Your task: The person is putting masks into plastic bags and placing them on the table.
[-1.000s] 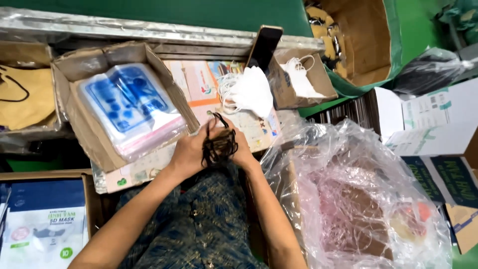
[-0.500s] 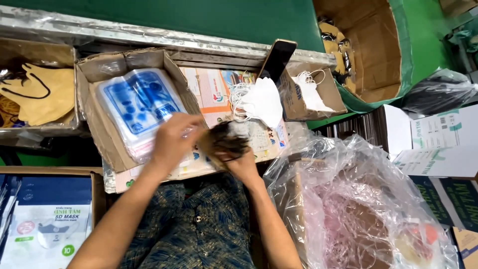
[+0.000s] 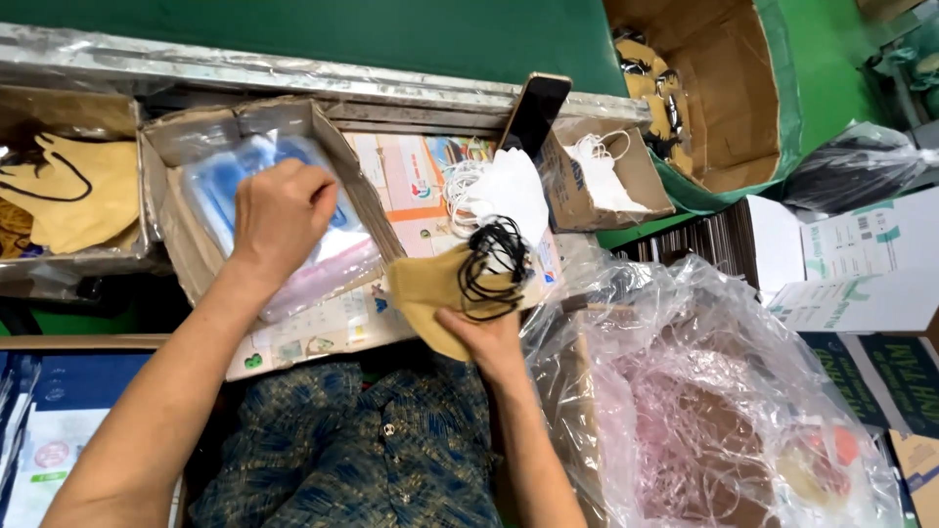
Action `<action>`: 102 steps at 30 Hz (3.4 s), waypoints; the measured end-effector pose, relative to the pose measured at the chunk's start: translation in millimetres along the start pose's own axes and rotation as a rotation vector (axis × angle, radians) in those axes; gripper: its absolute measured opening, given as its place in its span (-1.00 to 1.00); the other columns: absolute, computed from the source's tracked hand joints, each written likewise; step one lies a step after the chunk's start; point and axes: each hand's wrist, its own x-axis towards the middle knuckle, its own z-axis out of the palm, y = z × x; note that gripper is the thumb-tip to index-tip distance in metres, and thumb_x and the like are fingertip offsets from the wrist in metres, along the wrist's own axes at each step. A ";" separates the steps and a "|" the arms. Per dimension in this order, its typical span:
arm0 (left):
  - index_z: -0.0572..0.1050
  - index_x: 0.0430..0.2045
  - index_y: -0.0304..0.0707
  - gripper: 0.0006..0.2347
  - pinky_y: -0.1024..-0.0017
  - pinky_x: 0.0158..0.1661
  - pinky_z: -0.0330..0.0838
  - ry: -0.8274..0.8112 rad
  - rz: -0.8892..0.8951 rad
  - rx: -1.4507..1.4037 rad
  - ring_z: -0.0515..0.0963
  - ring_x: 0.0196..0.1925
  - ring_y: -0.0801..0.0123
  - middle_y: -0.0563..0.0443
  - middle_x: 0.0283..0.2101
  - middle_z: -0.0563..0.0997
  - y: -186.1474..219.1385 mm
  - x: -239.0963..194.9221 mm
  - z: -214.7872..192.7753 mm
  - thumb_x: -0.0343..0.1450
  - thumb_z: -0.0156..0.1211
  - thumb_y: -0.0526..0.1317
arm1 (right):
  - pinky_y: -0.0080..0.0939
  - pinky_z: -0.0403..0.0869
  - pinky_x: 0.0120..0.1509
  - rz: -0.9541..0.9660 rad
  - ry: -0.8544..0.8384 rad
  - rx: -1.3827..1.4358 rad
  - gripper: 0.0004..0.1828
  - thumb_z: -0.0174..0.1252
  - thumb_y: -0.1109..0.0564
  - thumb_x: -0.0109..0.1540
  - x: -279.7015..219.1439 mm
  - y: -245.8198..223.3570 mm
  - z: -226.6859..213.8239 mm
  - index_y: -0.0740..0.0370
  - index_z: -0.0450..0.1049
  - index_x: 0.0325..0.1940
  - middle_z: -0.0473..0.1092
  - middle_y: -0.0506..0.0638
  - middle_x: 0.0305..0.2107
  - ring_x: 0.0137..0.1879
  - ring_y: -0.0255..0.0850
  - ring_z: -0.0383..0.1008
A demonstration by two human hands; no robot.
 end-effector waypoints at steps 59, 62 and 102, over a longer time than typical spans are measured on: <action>0.29 0.34 -0.27 -0.42 0.47 -0.05 0.58 -0.704 -0.665 -1.478 0.65 -0.03 0.39 0.00 0.15 0.56 136.1 -29.2 72.6 0.36 0.20 -0.51 | -0.07 0.28 0.00 -0.886 0.317 -1.277 -0.76 0.40 0.08 0.14 0.5 -123.1 -40.1 -0.02 0.65 -0.10 0.47 -0.15 -0.27 -0.08 -0.13 0.38; 0.25 0.35 -0.28 -0.40 0.51 -0.03 0.55 -0.717 -0.579 -1.454 0.61 -0.03 0.46 0.13 0.28 0.48 143.6 -35.9 78.9 0.35 0.19 -0.53 | -0.09 0.27 0.00 -0.906 0.338 -1.317 -0.73 0.40 0.14 0.13 6.0 -109.0 -37.4 0.05 0.64 -0.08 0.48 -0.20 -0.29 -0.11 -0.16 0.39; 0.42 0.18 -0.49 -0.65 0.32 0.08 0.54 -1.000 -0.870 -1.788 0.63 0.07 0.14 -0.32 0.05 0.64 105.9 -15.7 62.2 0.48 -0.09 -0.43 | -0.18 0.49 0.25 0.154 -0.214 0.005 -0.52 0.08 0.18 0.35 -34.5 -49.0 -154.1 0.26 0.36 0.37 0.48 0.09 0.15 0.18 -0.21 0.51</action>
